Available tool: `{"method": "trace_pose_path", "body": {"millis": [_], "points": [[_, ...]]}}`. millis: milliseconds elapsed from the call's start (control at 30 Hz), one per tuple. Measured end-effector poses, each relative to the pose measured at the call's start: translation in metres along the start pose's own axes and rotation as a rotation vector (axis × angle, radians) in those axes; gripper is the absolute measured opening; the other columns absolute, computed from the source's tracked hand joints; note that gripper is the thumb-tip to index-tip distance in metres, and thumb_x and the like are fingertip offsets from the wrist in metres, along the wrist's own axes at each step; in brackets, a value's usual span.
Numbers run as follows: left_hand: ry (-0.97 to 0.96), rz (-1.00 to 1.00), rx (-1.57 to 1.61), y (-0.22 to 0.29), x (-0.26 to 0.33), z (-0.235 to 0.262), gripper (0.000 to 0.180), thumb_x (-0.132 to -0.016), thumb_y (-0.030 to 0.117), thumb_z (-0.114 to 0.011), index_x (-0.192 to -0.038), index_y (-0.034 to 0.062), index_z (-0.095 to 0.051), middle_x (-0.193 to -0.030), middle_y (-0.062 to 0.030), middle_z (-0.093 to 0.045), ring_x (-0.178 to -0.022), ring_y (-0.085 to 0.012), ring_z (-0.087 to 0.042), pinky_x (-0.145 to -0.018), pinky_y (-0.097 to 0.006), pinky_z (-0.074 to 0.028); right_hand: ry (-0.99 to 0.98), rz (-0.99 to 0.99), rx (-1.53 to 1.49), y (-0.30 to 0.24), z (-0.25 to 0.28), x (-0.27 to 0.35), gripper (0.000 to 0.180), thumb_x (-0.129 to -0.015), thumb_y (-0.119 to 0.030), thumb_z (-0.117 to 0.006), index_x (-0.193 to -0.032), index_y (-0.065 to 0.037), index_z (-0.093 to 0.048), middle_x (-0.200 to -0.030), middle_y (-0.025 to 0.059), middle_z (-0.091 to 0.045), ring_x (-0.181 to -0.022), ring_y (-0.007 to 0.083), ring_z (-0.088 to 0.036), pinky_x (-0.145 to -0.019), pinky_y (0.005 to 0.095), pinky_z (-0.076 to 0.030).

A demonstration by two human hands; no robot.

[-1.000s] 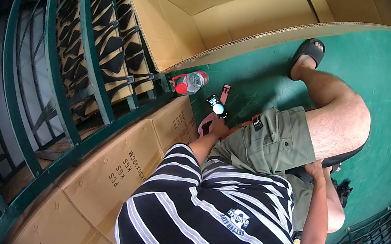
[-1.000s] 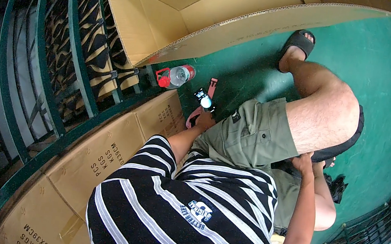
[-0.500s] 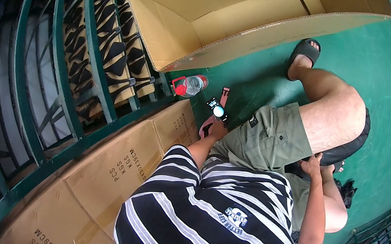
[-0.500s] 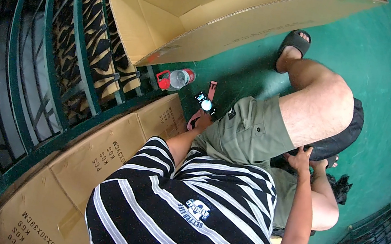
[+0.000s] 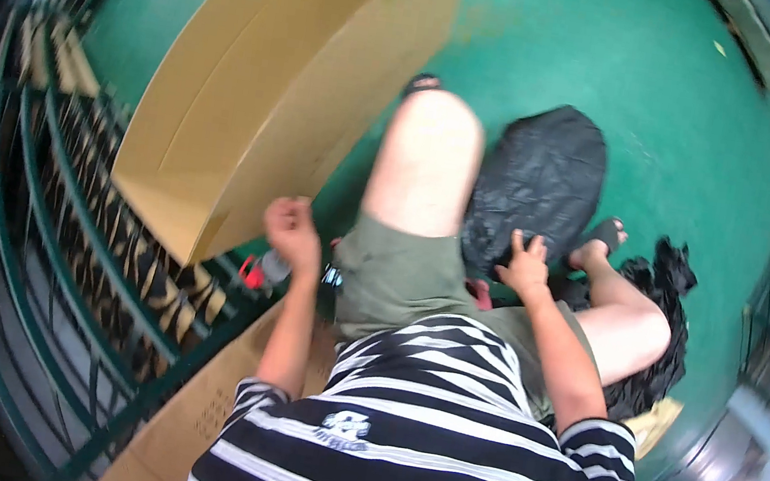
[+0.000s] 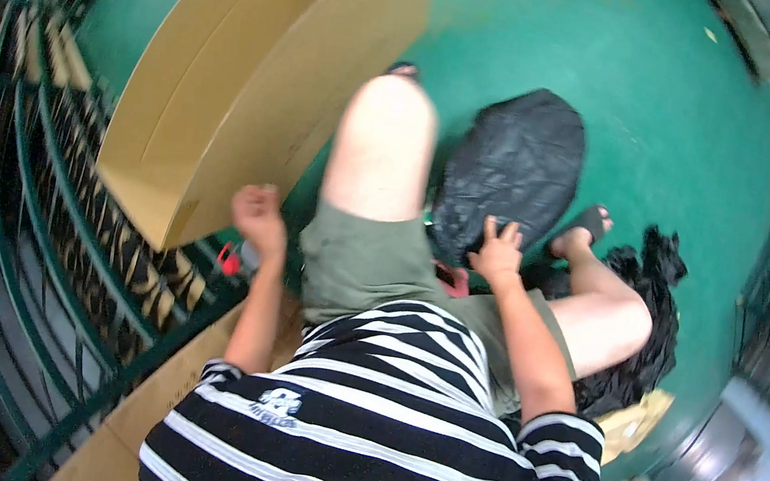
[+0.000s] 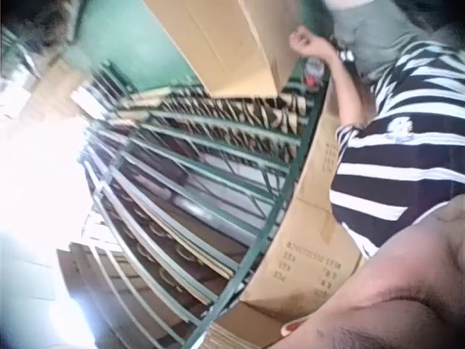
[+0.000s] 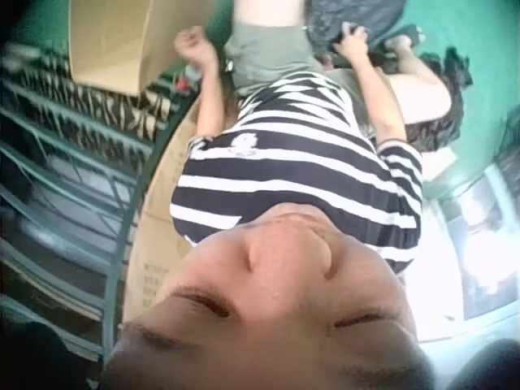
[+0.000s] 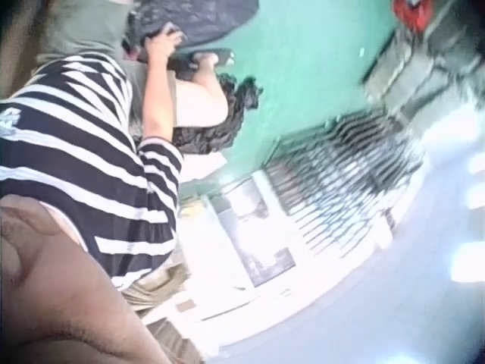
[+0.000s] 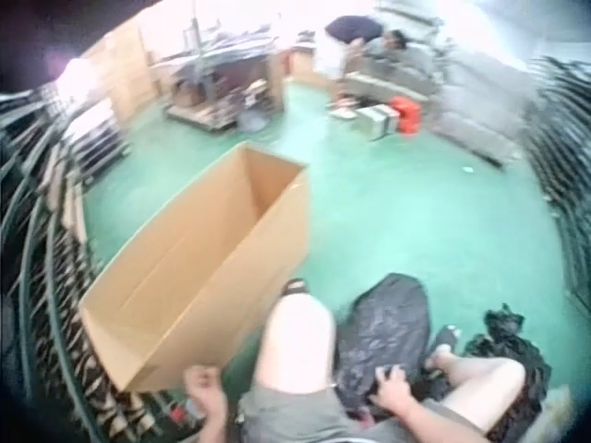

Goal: The recorder is seen putting black protective fabric covers over pink foam cushion components in a manufacturing facility.

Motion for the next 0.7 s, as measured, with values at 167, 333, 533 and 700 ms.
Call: {"method": "trace_pose_path", "body": {"millis": [167, 333, 533, 700], "points": [[-0.317, -0.412, 0.385, 0.189, 0.019, -0.086, 0.019, -0.087, 0.003, -0.066, -0.104, -0.0003, -0.059, -0.089, -0.0051, -0.060, -0.077, -0.0125, -0.059, -0.071, -0.026, -0.051, 0.083, -0.034, -0.061, 0.008, -0.002, 0.007, 0.090, -0.073, -0.040, -0.075, -0.149, -0.026, -0.030, -0.152, 0.0313, -0.017, -0.134, 0.0519, -0.032, -0.099, 0.0569, -0.042], [-1.222, -0.865, -0.160, 0.157, 0.132, -0.228, 0.059, -0.079, 0.017, -0.071, -0.132, 0.0052, -0.050, -0.137, -0.0238, -0.046, -0.128, -0.0376, -0.045, -0.105, -0.046, -0.039, 0.026, -0.029, -0.119, 0.013, -0.031, 0.014, 0.093, -0.074, -0.038, -0.076, -0.151, -0.029, -0.025, -0.156, 0.0280, -0.004, -0.141, 0.0497, -0.018, -0.102, 0.0624, -0.036], [-1.681, -1.191, -0.840, 0.041, 0.176, -0.241, 0.122, -0.055, 0.047, -0.087, -0.153, 0.0155, -0.021, -0.158, -0.0186, -0.013, -0.146, -0.0385, -0.013, -0.113, -0.057, -0.021, 0.092, 0.017, -0.111, 0.011, -0.030, 0.031, 0.097, -0.068, -0.041, -0.081, -0.150, -0.026, -0.031, -0.156, 0.0263, -0.009, -0.142, 0.0467, -0.018, -0.104, 0.0619, -0.033], [-1.575, -1.356, -0.949, 0.067, 0.183, -0.246, 0.108, -0.052, 0.038, -0.090, -0.143, 0.0136, -0.037, -0.144, -0.0177, -0.036, -0.137, -0.0353, -0.031, -0.104, -0.052, -0.035, 0.491, 0.049, -0.047, 0.015, -0.060, 0.016, 0.088, -0.065, -0.029, -0.080, -0.143, -0.015, -0.042, -0.149, 0.0311, -0.024, -0.134, 0.0498, -0.029, -0.107, 0.0610, -0.028]]}}
Point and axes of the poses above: each hand's wrist, its own x-axis away from the middle knuckle, its own z-axis out of the back of the hand, y = z × x, the point moved 1 cm from there along -x, towards the middle knuckle
